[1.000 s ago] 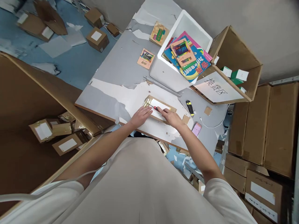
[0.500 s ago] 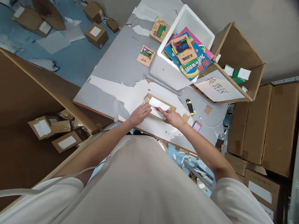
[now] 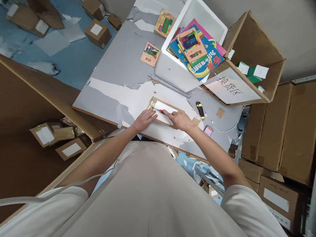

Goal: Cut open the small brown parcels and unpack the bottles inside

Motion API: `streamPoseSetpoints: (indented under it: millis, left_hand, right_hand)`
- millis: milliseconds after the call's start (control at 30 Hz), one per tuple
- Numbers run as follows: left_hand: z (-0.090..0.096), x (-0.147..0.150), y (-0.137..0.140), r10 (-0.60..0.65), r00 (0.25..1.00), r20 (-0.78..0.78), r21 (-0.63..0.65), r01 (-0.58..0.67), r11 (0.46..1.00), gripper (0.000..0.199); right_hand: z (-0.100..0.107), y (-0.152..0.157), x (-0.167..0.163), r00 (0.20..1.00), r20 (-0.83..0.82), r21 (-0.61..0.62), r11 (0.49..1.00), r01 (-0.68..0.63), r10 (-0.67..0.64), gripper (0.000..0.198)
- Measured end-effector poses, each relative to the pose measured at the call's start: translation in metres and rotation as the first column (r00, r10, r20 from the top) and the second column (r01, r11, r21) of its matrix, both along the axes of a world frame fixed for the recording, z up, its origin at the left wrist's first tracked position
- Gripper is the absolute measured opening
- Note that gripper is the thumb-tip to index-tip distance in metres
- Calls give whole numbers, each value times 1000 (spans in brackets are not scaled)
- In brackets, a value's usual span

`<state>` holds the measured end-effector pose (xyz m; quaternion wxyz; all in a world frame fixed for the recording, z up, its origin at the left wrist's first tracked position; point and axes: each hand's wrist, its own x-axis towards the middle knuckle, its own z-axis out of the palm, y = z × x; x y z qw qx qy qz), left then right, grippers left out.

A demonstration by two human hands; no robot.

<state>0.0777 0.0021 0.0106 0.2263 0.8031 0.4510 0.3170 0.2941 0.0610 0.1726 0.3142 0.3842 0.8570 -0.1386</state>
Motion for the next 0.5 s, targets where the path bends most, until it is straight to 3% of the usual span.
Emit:
streamPoseSetpoints:
  millis: [133, 267, 500]
  left_hand:
    - [-3, 0, 1, 8, 998, -57, 124, -1, 992, 30]
    - [-4, 1, 5, 21, 998, -62, 125, -13, 992, 30]
    - [0, 1, 6, 12, 997, -76, 112, -4, 994, 29]
  right_hand:
    - [15, -5, 1, 998, 64, 21, 1000, -21, 19, 69]
    - [24, -6, 3, 997, 73, 52, 999, 1, -5, 66]
    - [1, -2, -6, 999, 48, 41, 999, -25, 23, 70]
